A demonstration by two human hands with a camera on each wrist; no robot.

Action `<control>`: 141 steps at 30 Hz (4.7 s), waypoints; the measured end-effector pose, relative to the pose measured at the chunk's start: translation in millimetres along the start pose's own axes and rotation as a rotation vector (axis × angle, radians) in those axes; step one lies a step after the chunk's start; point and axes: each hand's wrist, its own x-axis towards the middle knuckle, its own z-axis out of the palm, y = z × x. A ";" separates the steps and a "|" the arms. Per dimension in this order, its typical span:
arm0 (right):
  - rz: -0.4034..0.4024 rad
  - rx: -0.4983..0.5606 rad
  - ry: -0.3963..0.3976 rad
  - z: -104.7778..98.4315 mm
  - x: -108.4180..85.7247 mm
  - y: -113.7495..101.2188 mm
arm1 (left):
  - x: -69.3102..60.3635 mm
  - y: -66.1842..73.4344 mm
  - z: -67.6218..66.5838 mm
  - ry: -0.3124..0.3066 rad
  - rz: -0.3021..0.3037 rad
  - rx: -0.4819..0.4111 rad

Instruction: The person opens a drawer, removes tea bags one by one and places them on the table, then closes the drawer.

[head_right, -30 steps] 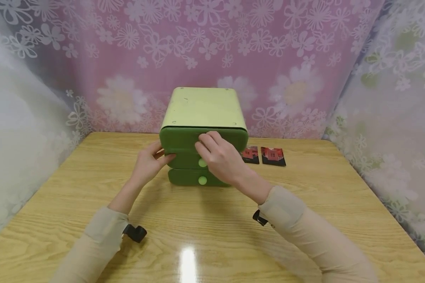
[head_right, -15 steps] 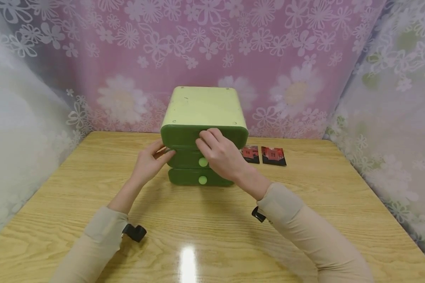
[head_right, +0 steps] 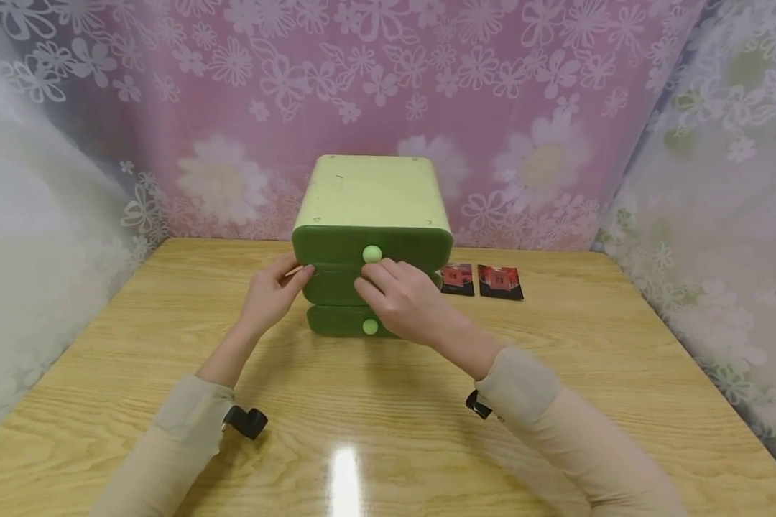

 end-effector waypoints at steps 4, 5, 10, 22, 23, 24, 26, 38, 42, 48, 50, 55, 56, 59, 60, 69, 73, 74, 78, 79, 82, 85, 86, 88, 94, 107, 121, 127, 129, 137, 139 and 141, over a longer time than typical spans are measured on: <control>0.042 0.008 -0.147 4.8 -9.2 -3.8 | -1.2 5.2 -1.1 0.002 -0.006 0.008; 0.048 0.006 -0.170 6.1 -11.5 -4.6 | -0.2 1.5 -0.7 0.002 -0.007 0.006; 0.054 -0.016 -0.241 12.7 -19.4 -10.0 | 6.5 -24.5 2.2 0.006 0.001 -0.016; 0.045 -0.072 -0.284 20.9 -22.9 -15.0 | 9.5 -26.7 2.0 0.039 0.020 0.029; 0.042 -0.073 -0.283 21.0 -22.6 -14.8 | 9.7 -26.3 1.9 0.040 0.022 0.032; 0.040 -0.075 -0.283 21.1 -22.6 -14.7 | 9.9 -26.0 1.8 0.040 0.025 0.036; 0.039 -0.074 -0.283 21.1 -22.3 -14.4 | 10.1 -25.8 1.7 0.043 0.035 0.037; 0.026 -0.049 -0.311 18.2 -22.0 -17.6 | 8.7 -24.0 0.7 0.039 0.020 0.071; 0.018 -0.028 -0.309 15.3 -23.1 -20.1 | 9.2 -25.6 0.3 0.036 0.018 0.069; -0.006 -0.018 -0.258 10.4 -23.2 -25.5 | 9.5 -28.1 -1.0 0.033 -0.008 0.080; -0.009 -0.020 -0.247 8.5 -23.5 -27.7 | 9.5 -29.4 -1.6 0.029 -0.016 0.072; -0.029 -0.036 -0.245 3.1 -23.9 -33.1 | 9.1 -32.1 -2.6 0.027 -0.042 -0.003; -0.032 -0.039 -0.246 2.0 -23.6 -34.1 | 8.9 -32.5 -2.6 0.028 -0.045 -0.018; -0.033 -0.043 -0.248 -0.6 -23.0 -36.1 | 8.9 -33.1 -2.5 0.028 -0.031 -0.056; -0.031 -0.040 -0.250 -1.6 -22.9 -36.7 | 8.8 -33.3 -2.3 0.030 -0.024 -0.061; -0.037 0.000 -0.267 -9.7 -24.8 -43.0 | 8.8 -34.7 0.8 0.031 0.054 -0.089; -0.056 -0.020 -0.258 -11.8 -26.0 -45.3 | 8.7 -33.7 0.7 0.027 0.051 -0.098; -0.061 -0.027 -0.253 -12.4 -26.2 -45.9 | 8.8 -33.5 0.5 0.025 0.047 -0.097; -0.066 -0.048 -0.240 -14.1 -26.5 -47.9 | 9.2 -33.2 0.0 0.017 0.036 -0.093; -0.065 -0.050 -0.239 -14.6 -26.2 -48.4 | 9.3 -33.1 0.0 0.017 0.036 -0.093; -0.066 -0.047 -0.244 -16.0 -25.8 -50.0 | 9.5 -33.2 0.0 0.016 0.036 -0.095; -0.080 -0.042 -0.244 -18.0 -25.2 -52.1 | 9.3 -33.5 -0.2 0.015 0.033 -0.093; -0.083 -0.038 -0.243 -18.7 -25.2 -52.9 | 9.3 -33.4 -0.2 0.015 0.032 -0.093; -0.088 -0.032 -0.244 -20.9 -24.7 -54.7 | 9.4 -33.0 -0.5 0.012 0.033 -0.093; -0.085 -0.009 -0.240 -28.4 -24.6 -61.4 | 8.9 -30.9 -0.6 0.012 0.020 -0.084; -0.085 -0.010 -0.230 -39.9 -23.3 -70.9 | -1.6 5.3 -4.7 -0.001 -0.054 -0.088; -0.131 -0.089 -0.201 -44.4 -21.7 -78.7 | -1.0 3.3 -4.3 0.007 -0.052 -0.094; -0.139 -0.081 -0.186 -44.3 -21.9 -80.5 | -0.9 3.3 -4.1 0.008 -0.040 -0.098; -0.139 -0.074 -0.187 -44.1 -22.2 -81.4 | -0.8 3.0 -4.1 0.008 -0.033 -0.102; -0.140 -0.056 -0.192 -43.1 -26.0 -86.2 | -1.2 2.8 -4.3 0.009 -0.031 -0.100; -0.141 -0.053 -0.206 -43.1 -27.0 -87.4 | -1.1 2.2 -4.2 0.012 -0.030 -0.097; -0.141 -0.050 -0.225 -43.2 -28.1 -88.5 | -0.8 1.3 -3.8 0.013 -0.026 -0.096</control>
